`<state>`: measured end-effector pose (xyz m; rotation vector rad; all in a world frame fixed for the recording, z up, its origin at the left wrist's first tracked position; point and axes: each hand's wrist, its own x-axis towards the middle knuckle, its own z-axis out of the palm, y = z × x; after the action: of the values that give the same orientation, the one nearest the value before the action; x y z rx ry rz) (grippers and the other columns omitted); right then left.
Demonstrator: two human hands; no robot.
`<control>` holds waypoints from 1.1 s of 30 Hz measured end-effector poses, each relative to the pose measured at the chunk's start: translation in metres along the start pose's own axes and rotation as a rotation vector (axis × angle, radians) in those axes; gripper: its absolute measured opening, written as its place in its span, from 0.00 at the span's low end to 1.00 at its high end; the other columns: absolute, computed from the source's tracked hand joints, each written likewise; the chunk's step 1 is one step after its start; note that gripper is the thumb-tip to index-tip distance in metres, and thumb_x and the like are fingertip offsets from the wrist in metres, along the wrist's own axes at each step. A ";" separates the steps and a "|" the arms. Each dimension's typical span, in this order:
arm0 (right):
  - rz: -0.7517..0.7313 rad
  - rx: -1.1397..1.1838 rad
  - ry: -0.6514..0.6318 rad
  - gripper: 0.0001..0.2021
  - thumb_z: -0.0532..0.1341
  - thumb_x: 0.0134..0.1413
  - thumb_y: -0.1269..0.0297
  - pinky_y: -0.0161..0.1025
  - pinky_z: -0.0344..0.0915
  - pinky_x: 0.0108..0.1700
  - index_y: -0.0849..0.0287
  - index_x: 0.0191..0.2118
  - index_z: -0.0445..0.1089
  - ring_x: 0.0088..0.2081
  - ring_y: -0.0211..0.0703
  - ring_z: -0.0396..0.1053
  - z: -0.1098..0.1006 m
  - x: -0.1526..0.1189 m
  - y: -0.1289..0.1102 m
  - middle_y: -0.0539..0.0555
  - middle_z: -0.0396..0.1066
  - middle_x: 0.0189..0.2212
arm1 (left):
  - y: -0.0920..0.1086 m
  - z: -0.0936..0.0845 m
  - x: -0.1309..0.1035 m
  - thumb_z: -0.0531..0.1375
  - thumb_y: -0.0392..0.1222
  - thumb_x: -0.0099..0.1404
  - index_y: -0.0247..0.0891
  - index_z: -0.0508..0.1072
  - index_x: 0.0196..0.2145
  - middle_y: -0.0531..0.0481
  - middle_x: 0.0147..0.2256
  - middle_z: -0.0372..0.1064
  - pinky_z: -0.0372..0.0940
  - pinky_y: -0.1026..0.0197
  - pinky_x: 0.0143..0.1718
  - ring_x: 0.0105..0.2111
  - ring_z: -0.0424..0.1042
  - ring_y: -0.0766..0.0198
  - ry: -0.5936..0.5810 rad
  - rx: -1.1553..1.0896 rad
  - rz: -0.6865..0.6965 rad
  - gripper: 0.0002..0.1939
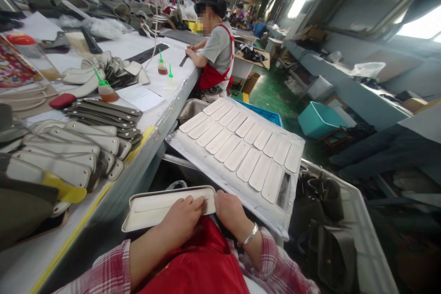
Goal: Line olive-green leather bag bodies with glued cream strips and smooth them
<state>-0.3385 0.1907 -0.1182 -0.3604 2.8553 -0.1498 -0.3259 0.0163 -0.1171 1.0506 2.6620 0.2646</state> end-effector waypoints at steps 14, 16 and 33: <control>0.373 1.359 -0.251 0.15 0.51 0.54 0.54 0.30 0.61 0.20 0.62 0.28 0.62 0.19 0.34 0.65 0.011 0.002 0.021 0.49 0.65 0.19 | -0.004 0.002 -0.003 0.61 0.53 0.54 0.37 0.62 0.54 0.45 0.55 0.57 0.60 0.52 0.41 0.43 0.60 0.51 0.012 -0.055 0.011 0.32; 0.314 1.176 -0.227 0.12 0.55 0.52 0.57 0.31 0.62 0.20 0.61 0.26 0.62 0.19 0.35 0.66 0.011 0.001 0.019 0.48 0.65 0.18 | -0.005 0.002 -0.003 0.60 0.53 0.54 0.37 0.61 0.54 0.46 0.55 0.57 0.60 0.52 0.42 0.44 0.60 0.51 0.008 -0.065 0.015 0.32; 0.318 1.615 -0.677 0.16 0.66 0.41 0.58 0.27 0.63 0.22 0.62 0.30 0.61 0.20 0.30 0.66 0.019 0.027 0.049 0.45 0.66 0.20 | -0.012 0.007 -0.002 0.61 0.54 0.52 0.37 0.61 0.55 0.45 0.56 0.57 0.60 0.52 0.42 0.44 0.60 0.51 0.004 -0.094 0.029 0.35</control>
<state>-0.3701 0.2300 -0.1501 0.3298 1.3769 -1.6460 -0.3299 0.0071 -0.1264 1.0607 2.6117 0.3944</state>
